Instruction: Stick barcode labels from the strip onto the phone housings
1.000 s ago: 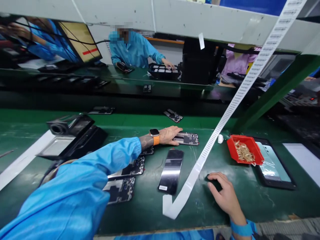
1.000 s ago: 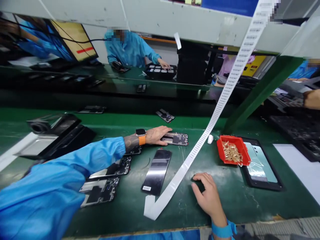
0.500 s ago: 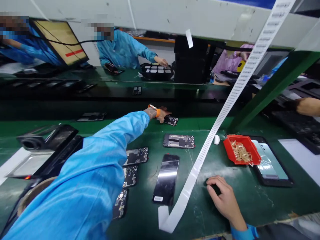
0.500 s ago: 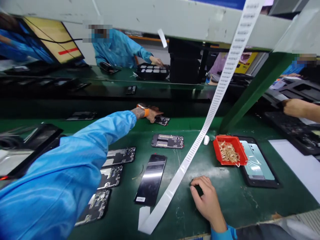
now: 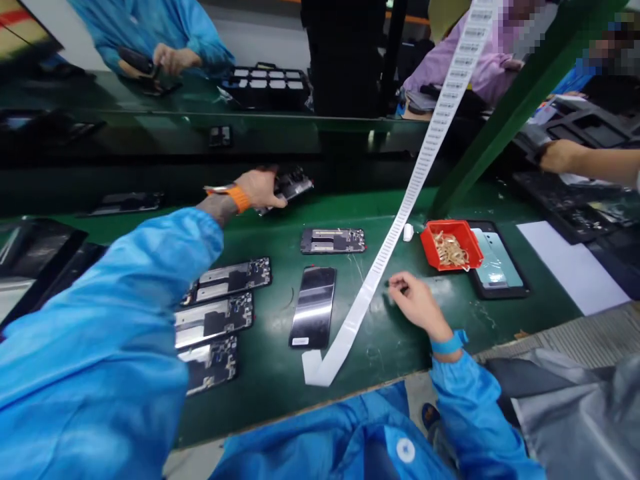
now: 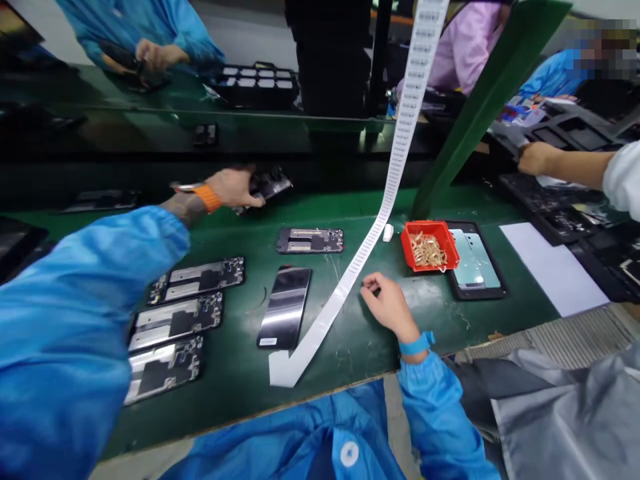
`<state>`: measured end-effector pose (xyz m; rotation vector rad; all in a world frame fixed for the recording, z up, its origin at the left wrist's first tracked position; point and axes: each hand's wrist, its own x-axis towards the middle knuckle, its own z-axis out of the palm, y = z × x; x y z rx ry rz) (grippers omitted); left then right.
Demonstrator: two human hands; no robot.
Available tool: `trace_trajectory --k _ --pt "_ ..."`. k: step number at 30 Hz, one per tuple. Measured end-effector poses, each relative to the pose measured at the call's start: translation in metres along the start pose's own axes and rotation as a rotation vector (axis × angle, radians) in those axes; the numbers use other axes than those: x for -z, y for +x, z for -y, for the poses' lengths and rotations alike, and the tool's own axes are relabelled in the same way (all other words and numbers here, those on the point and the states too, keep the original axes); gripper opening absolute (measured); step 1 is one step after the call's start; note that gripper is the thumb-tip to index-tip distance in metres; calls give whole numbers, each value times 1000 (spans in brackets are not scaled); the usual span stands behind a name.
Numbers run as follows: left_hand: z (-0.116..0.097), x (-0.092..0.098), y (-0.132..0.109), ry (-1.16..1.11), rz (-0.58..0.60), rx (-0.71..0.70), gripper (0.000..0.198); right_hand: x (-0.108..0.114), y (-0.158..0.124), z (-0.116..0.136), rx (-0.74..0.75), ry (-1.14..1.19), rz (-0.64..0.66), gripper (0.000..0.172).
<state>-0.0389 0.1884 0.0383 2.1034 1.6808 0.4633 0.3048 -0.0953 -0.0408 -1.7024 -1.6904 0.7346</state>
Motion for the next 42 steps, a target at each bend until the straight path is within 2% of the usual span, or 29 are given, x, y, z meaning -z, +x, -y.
trace_trajectory --k 3,5,7,8,10,12,15,17,19,22,25,27,37,42 --pt "-9 20 -82 -132 44 22 45 -7 28 0 107 -186 -68 21" --pt "-23 17 -150 -791 29 143 51 -15 36 -1 160 -266 -91 25" --pt "-42 0 -210 -1203 -1 293 53 -24 35 -4 192 -323 -76 31" --pt "-51 -12 -232 -1353 -43 341 52 -27 33 -6 213 -361 -70 33" --pt "-65 -36 -253 -1573 -40 370 48 -31 29 -11 262 -427 -63 35" --pt "-70 -55 -251 -1733 11 329 49 -33 29 -15 300 -441 -71 34" --pt "-67 -68 -230 -1907 71 208 58 -33 35 -19 356 -408 -134 30" --pt "-66 -69 -221 -1994 89 159 59 -33 38 -19 399 -387 -168 29" --pt "-67 -70 -217 -2058 121 169 65 -33 39 -19 429 -387 -174 28" --pt "-68 -73 -217 -2101 146 284 85 -34 38 -19 447 -414 -165 28" --pt "-67 -77 -218 -2134 155 403 93 -35 36 -20 466 -442 -161 27" --pt "-64 -78 -219 -2171 183 426 94 -35 35 -22 470 -455 -168 27" --pt "-61 -78 -230 -2255 401 244 97 -41 35 -19 489 -471 -205 28" --pt "-60 -82 -226 -2274 433 190 98 -37 36 -15 510 -529 -197 26"
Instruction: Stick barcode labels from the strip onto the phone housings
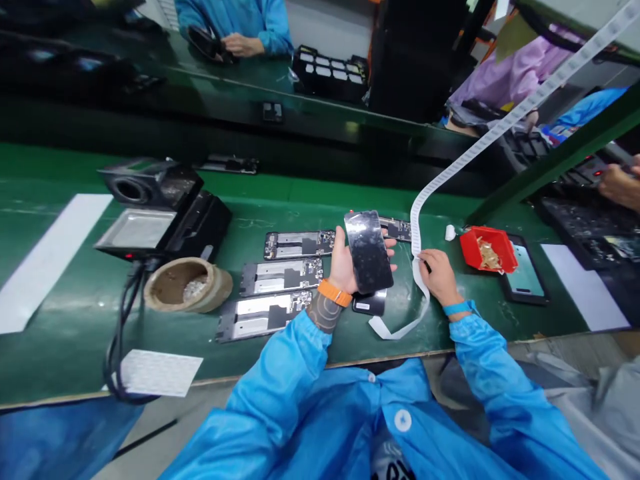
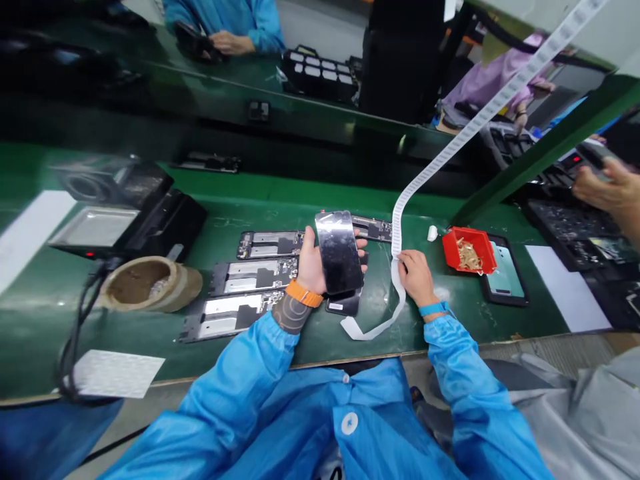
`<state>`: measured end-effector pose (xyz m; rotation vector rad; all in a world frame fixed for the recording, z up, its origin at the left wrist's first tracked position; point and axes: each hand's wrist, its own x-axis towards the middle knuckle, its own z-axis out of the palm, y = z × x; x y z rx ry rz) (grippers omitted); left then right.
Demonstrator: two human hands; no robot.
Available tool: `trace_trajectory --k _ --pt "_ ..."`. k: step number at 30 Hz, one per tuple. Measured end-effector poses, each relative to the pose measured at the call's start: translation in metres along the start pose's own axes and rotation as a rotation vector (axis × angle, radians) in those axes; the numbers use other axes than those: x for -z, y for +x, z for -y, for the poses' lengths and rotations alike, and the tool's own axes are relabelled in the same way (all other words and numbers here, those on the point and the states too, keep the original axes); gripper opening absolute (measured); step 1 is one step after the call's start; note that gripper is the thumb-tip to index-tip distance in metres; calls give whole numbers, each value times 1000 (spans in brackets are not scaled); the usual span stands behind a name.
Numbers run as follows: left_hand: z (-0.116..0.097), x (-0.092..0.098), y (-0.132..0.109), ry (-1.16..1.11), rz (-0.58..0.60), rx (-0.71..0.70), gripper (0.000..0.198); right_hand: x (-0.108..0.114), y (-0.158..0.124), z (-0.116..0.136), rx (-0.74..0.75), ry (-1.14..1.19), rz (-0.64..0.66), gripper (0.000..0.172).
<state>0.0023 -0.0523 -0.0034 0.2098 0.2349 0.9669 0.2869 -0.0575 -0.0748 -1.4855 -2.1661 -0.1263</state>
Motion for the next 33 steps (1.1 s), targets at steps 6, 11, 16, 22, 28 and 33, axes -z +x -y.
trace_trajectory --k 6,11,16,22,28,33 --pt "-6 2 2 16 -77 -65 94 2 -3 -3 0 19 18 26" --pt "-11 1 0 54 -116 -92 96 2 -1 1 -12 65 -21 20" --pt "-10 3 1 68 -177 -114 95 1 -1 4 -41 117 -23 16" --pt "-13 3 2 70 -228 -187 80 27 13 13 -316 363 -143 16" --pt "-10 3 1 137 -294 -172 65 59 51 102 -141 887 377 9" --pt "-3 0 4 84 -306 -126 75 42 61 140 -136 1099 583 10"
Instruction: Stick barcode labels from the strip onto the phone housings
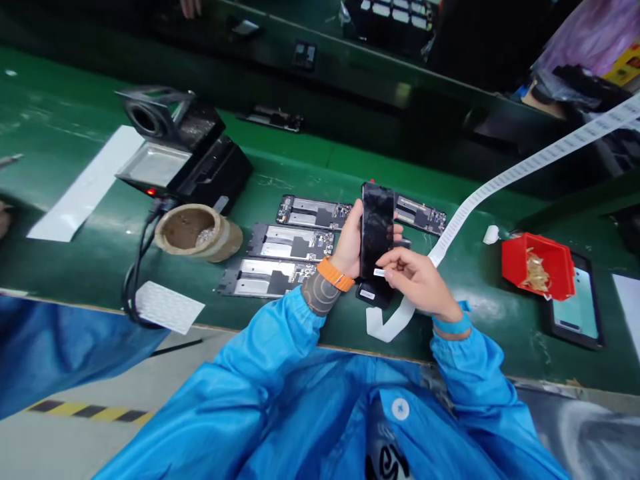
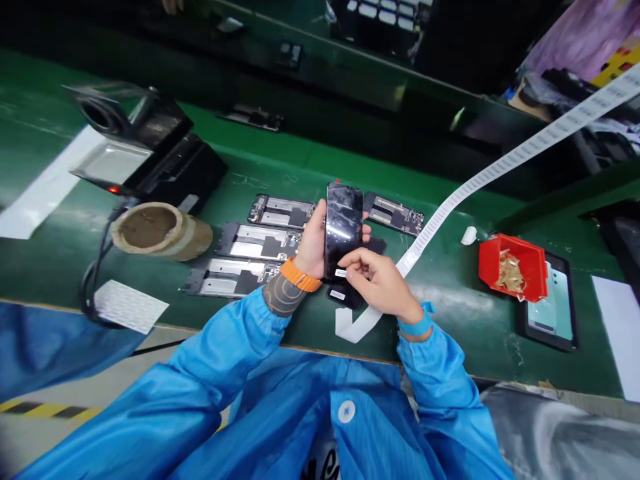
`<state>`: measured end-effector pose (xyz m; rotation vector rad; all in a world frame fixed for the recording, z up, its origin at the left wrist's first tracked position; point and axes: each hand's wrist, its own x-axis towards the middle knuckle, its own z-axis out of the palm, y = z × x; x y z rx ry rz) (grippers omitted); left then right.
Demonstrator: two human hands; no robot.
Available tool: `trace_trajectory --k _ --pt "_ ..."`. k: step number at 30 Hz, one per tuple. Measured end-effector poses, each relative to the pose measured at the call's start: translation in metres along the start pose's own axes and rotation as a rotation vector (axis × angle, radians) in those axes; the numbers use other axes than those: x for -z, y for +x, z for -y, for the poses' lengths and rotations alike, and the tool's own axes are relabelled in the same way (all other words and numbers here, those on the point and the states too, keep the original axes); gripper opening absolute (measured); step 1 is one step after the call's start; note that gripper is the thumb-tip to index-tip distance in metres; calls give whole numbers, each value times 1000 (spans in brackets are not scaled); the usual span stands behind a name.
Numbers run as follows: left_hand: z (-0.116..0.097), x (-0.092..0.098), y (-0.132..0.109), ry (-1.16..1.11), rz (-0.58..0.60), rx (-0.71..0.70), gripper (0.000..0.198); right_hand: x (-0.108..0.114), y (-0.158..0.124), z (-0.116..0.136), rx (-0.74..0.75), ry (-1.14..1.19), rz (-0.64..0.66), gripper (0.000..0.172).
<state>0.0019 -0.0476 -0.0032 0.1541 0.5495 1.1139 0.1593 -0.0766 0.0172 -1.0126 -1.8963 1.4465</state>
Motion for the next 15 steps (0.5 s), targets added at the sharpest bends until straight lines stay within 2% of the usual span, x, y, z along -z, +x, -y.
trace_trajectory --k 5,15 --pt "4 -1 1 -15 1 11 76 -8 0 -15 -13 10 -9 7" --pt "6 -5 -2 -45 -55 6 74 -21 -2 -10 27 -170 -93 9"
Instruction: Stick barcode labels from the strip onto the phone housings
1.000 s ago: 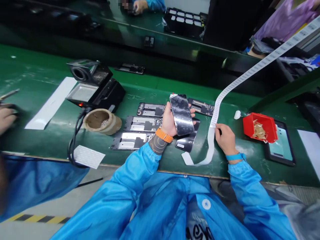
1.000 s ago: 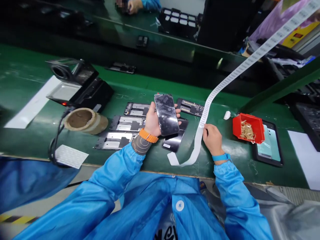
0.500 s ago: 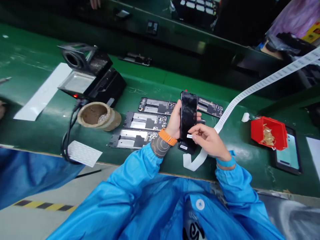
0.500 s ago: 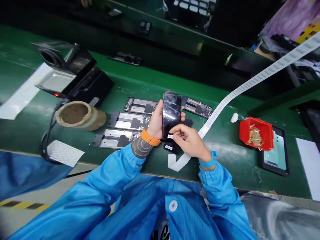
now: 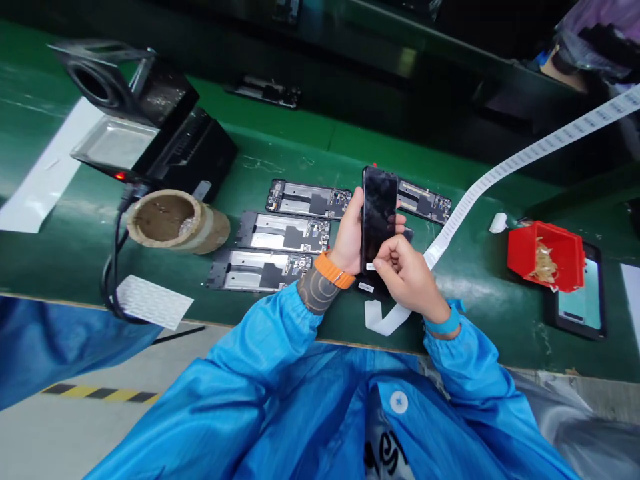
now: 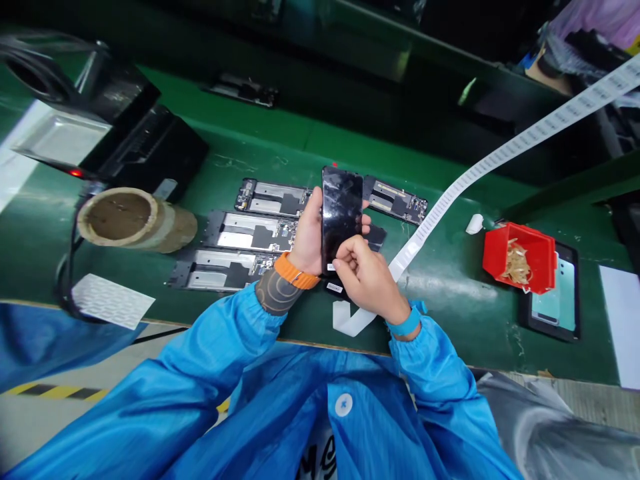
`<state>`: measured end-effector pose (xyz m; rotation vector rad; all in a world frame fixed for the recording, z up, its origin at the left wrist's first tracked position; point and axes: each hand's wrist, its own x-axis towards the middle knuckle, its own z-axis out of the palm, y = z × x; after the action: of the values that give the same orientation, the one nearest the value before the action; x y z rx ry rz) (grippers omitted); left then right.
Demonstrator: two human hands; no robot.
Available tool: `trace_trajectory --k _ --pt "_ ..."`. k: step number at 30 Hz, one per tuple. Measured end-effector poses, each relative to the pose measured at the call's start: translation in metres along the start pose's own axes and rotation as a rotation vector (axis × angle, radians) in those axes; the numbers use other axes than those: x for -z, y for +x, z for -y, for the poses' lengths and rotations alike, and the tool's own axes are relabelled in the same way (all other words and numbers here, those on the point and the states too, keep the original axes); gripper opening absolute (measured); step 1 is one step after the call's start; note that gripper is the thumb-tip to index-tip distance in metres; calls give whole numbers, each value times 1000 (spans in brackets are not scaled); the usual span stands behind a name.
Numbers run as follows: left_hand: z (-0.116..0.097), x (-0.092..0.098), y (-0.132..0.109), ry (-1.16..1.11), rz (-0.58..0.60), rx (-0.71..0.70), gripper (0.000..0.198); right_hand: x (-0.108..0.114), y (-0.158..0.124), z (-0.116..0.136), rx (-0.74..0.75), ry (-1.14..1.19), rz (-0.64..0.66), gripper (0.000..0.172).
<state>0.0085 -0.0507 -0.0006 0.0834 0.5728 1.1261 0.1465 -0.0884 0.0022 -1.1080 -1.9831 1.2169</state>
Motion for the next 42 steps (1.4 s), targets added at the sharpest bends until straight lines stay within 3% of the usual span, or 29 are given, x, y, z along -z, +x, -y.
trace_trajectory --k 5,8,11,13,15,19,22,33,38,42 --pt "-1 1 -3 -3 -21 -40 72 -2 0 -3 55 -218 -61 8" --pt "-1 1 -3 -26 -48 -89 66 2 1 -12 -8 -289 -198 23" --pt "3 1 0 -37 -192 -299 41 5 1 -18 -11 -198 -313 30" --pt "5 1 3 13 -265 -437 26 6 2 -21 23 -109 -281 36" --pt "4 2 4 78 -279 -480 21 6 3 -24 -25 -55 -251 38" --pt "-6 4 -1 103 -220 -296 36 13 8 -35 -239 226 -278 36" --pt "-15 4 -5 118 -180 -207 49 23 10 -40 -264 417 -272 44" --pt "-25 12 -1 257 -173 -250 43 30 6 -37 -314 590 -212 37" --pt "-35 23 -3 396 -90 -321 23 55 3 -39 -311 586 -237 39" --pt "-33 24 -21 725 156 99 33 86 -3 -43 -389 536 -142 44"
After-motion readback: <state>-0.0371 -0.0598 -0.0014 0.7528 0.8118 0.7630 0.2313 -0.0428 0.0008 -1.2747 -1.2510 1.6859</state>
